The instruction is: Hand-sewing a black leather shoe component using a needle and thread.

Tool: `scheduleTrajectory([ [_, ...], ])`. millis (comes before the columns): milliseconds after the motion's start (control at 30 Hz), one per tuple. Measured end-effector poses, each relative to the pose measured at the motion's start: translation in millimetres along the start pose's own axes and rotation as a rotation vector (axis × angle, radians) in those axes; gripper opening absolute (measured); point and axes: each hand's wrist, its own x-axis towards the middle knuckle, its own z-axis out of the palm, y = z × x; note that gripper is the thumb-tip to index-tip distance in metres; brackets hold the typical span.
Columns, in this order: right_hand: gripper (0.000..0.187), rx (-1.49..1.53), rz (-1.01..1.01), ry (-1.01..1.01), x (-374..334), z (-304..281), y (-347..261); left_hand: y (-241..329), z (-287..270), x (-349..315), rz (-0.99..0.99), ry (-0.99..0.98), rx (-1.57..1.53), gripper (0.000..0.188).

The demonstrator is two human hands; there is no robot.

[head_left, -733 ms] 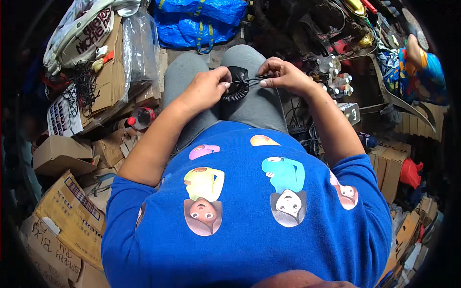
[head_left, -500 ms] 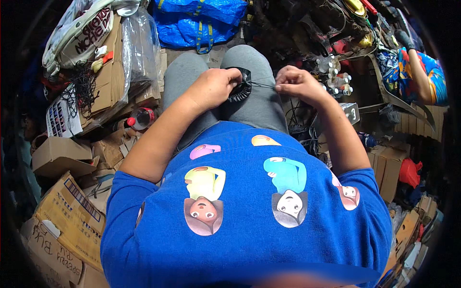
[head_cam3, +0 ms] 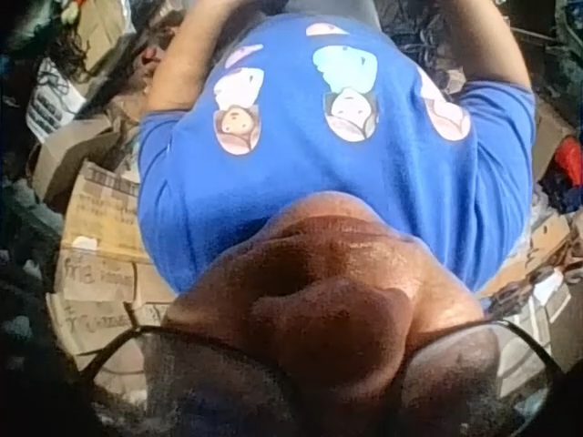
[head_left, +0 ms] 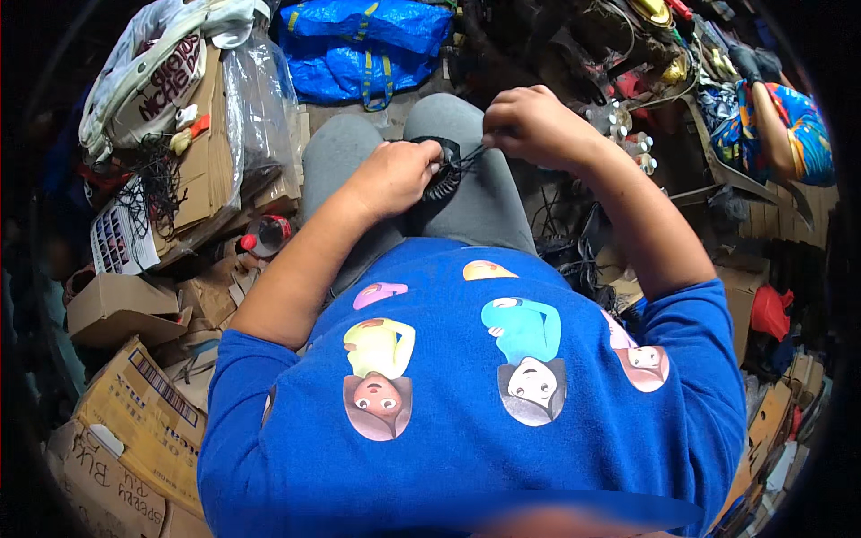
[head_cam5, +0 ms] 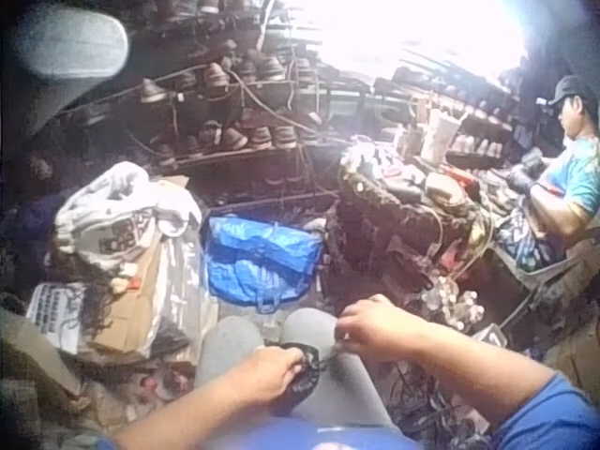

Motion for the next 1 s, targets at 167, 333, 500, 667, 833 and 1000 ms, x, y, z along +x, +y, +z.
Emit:
scheduleTrajectory([
  [167, 0.011, -0.251, -0.141, -0.251, 13, 17, -25, -2, 0, 4, 0.056, -0.038, 0.041, 0.013],
  [333, 0.006, -0.154, -0.266, -0.081, 7, 29, -13, -13, 5, -20, 0.158, 0.074, 0.170, 0.017],
  [500, 0.006, -0.181, -0.031, -0.023, -36, 16, 40, -27, -28, -80, 0.067, 0.147, 0.375, 0.019],
  [667, 0.012, 0.839, 0.479, 0.233, -40, 2, 54, -13, -37, -77, 0.032, 0.218, 0.076, 0.007],
  [833, 0.020, 1.722, 0.019, 0.617, 8, -25, 18, -13, -22, -57, 0.118, 0.276, 0.050, 0.007],
  [1000, 0.026, 0.909, 0.227, 0.177, 51, -13, -34, -17, -8, -63, 0.080, 0.272, 0.026, 0.007],
])
